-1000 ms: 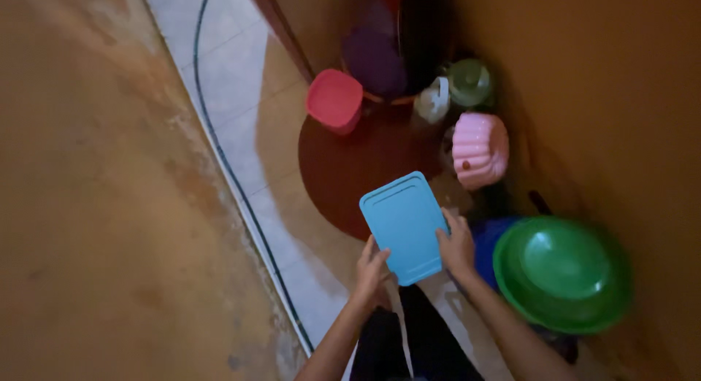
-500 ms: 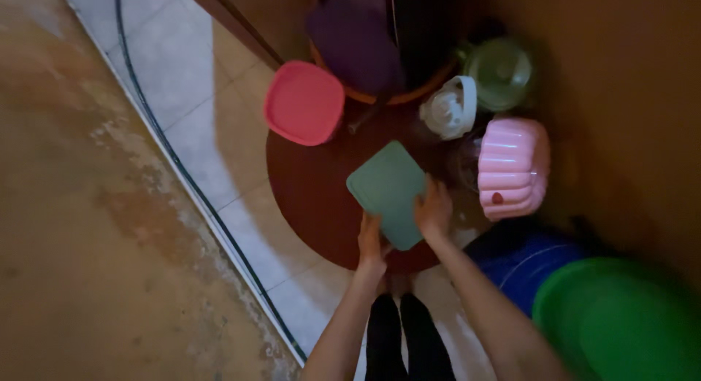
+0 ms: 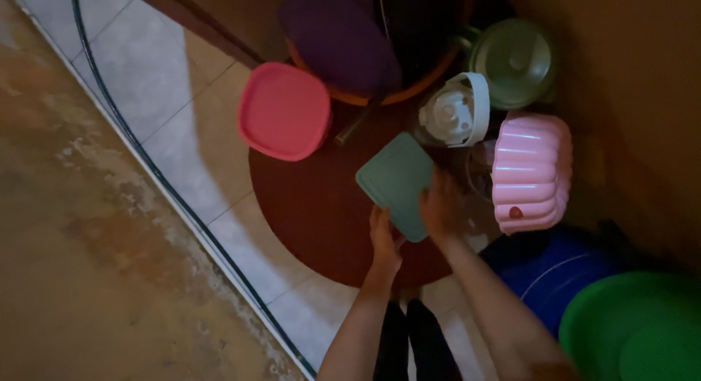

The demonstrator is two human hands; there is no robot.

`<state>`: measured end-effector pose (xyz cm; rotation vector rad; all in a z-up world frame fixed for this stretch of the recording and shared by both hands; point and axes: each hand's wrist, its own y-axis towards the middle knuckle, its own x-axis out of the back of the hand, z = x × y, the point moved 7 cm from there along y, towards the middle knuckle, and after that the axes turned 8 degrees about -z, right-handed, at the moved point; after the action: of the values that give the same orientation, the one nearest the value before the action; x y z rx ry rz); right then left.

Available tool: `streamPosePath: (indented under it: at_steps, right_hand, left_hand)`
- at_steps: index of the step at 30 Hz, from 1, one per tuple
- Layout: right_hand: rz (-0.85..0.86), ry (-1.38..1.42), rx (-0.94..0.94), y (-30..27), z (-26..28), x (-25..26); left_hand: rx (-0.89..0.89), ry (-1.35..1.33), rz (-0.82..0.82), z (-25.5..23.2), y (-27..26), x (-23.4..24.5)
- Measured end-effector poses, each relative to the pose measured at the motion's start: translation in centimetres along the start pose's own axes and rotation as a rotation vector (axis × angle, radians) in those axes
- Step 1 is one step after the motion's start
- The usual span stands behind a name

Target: The person kneels on a tiled floor and organizes a collection of colorful plastic containers and lids. They stack the containers by size and color, then carry a pink container to a small round table and wipe the table surface with a cloth. The person returns to the floor to continue stacking the remaining containers.

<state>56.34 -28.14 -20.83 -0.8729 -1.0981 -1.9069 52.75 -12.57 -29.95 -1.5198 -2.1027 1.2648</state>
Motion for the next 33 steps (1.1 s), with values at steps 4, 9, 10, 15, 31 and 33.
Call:
streamPosePath:
  at_steps: [4, 9, 10, 15, 31, 33]
  right_hand:
    - [-0.014, -0.066, 0.039, 0.0, 0.5, 0.0]
    - [-0.008, -0.066, 0.03, -0.1, 0.6, 0.0]
    - [-0.024, -0.081, 0.047, -0.2, 0.6, 0.2]
    - [-0.009, -0.047, 0.112, -1.8, 0.6, 0.9]
    - [-0.153, 0.428, 0.112, -10.5, 6.5, 21.8]
    - [-0.144, 0.495, 0.113, -11.2, 7.2, 25.7]
  left_hand:
    - [-0.044, -0.013, 0.006, 0.0, 0.5, -0.2]
    - [-0.109, -0.045, 0.052, -0.9, -0.1, -0.6]
    - [-0.123, -0.027, 0.057, -1.2, -0.3, -0.6]
    - [-0.18, 0.084, 0.06, -1.6, -1.9, -0.6]
    - [-1.082, 0.9, 0.066, -6.5, -26.2, -2.8]
    - [-1.084, 0.943, 0.128, -6.8, -30.1, -3.1]
